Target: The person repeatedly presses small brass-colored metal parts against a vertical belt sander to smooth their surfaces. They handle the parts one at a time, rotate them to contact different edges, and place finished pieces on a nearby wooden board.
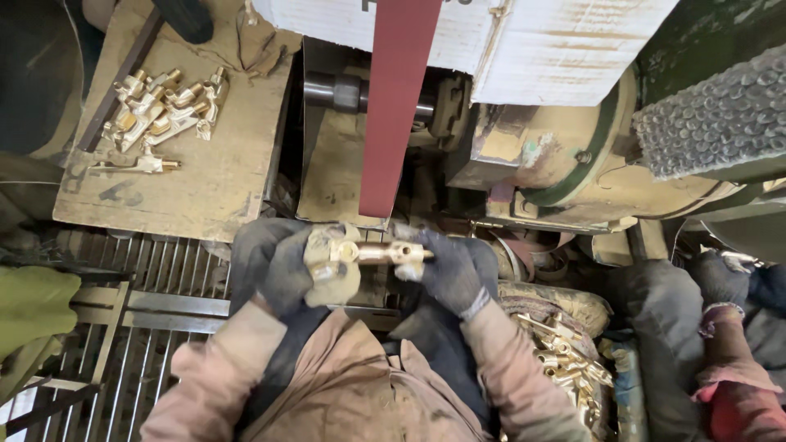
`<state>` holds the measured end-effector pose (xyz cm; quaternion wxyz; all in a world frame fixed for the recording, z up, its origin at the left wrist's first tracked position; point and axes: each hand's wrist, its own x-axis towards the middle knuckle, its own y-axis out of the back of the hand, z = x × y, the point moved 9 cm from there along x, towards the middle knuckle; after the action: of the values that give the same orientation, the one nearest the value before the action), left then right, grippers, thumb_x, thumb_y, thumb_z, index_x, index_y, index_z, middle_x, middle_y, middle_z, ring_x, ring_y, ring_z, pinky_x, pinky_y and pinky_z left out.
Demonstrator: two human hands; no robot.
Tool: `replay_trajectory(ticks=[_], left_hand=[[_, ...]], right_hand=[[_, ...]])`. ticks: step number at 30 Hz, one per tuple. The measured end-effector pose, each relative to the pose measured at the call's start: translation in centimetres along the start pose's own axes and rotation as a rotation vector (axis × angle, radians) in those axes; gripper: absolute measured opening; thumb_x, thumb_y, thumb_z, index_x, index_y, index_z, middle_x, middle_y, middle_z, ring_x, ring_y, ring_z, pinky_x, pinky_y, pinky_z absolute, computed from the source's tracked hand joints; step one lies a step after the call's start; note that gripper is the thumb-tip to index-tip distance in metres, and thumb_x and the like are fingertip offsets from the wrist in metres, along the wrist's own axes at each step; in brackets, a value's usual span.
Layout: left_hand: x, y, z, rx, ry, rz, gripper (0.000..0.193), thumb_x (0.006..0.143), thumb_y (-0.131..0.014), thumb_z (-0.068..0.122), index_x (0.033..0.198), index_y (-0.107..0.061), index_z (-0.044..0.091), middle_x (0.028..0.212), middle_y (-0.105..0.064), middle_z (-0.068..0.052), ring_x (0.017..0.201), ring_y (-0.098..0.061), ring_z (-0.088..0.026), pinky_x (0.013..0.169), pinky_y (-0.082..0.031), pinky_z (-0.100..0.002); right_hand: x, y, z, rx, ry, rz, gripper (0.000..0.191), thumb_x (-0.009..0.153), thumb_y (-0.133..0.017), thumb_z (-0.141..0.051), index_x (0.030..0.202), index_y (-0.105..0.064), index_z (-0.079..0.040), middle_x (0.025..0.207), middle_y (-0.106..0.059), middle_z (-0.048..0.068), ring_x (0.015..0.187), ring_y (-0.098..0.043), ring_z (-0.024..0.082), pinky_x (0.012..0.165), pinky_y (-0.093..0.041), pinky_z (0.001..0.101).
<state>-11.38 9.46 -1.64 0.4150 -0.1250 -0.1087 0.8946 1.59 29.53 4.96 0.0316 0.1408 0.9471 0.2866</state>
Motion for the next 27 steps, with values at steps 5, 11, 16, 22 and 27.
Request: replay_trajectory(ticks=[5, 11, 16, 22, 27], left_hand=[[4.7, 0.6, -1.2, 0.027, -0.006, 0.028, 0.044, 0.079, -0.071, -0.007, 0.122, -0.064, 0.000, 0.112, -0.074, -0.008, 0.101, -0.071, -0.015, 0.089, -0.059, -0.029], [6.5, 1.3, -4.0, -0.161, 0.121, 0.135, 0.037, 0.082, -0.070, -0.007, 0.118, -0.067, 0.002, 0.106, -0.074, -0.007, 0.093, -0.072, -0.016, 0.082, -0.060, -0.031], [7.2, 1.6, -5.2, -0.121, 0.143, 0.200, 0.028, 0.085, -0.071, -0.006, 0.112, -0.068, 0.000, 0.101, -0.074, -0.007, 0.089, -0.071, -0.016, 0.079, -0.059, -0.031], [8.0, 1.6, -6.6, -0.242, 0.144, 0.184, 0.020, 0.088, -0.068, -0.006, 0.106, -0.068, 0.000, 0.096, -0.074, -0.008, 0.085, -0.072, -0.018, 0.076, -0.060, -0.032], [7.9, 1.5, -7.1, -0.232, 0.180, 0.186, 0.020, 0.088, -0.065, -0.005, 0.107, -0.069, 0.000, 0.095, -0.075, -0.008, 0.082, -0.073, -0.019, 0.072, -0.061, -0.033]], right_hand=[[4.2, -1.0, 3.8, 0.098, -0.064, 0.032, 0.047, 0.076, -0.091, -0.015, 0.115, -0.067, -0.004, 0.102, -0.076, 0.008, 0.090, -0.073, 0.019, 0.083, -0.059, 0.0323], [5.0, -2.6, 5.4, 0.518, -0.159, 0.004, 0.050, 0.081, -0.084, -0.007, 0.125, -0.062, 0.003, 0.107, -0.075, 0.007, 0.092, -0.069, 0.013, 0.080, -0.060, 0.0286], [4.8, -3.5, 6.9, 0.724, -0.314, -0.016, 0.035, 0.091, -0.075, -0.005, 0.122, -0.062, 0.005, 0.093, -0.073, 0.011, 0.067, -0.067, 0.014, 0.059, -0.057, 0.0290], [4.4, -3.9, 8.3, 0.669, -0.423, 0.029, 0.032, 0.093, -0.068, -0.008, 0.122, -0.060, 0.002, 0.078, -0.072, 0.011, 0.052, -0.062, 0.014, 0.046, -0.052, 0.0286], [4.7, -4.4, 8.3, 0.695, -0.447, 0.004, 0.029, 0.097, -0.065, -0.015, 0.117, -0.063, 0.006, 0.076, -0.072, 0.012, 0.052, -0.066, 0.017, 0.040, -0.048, 0.0282]])
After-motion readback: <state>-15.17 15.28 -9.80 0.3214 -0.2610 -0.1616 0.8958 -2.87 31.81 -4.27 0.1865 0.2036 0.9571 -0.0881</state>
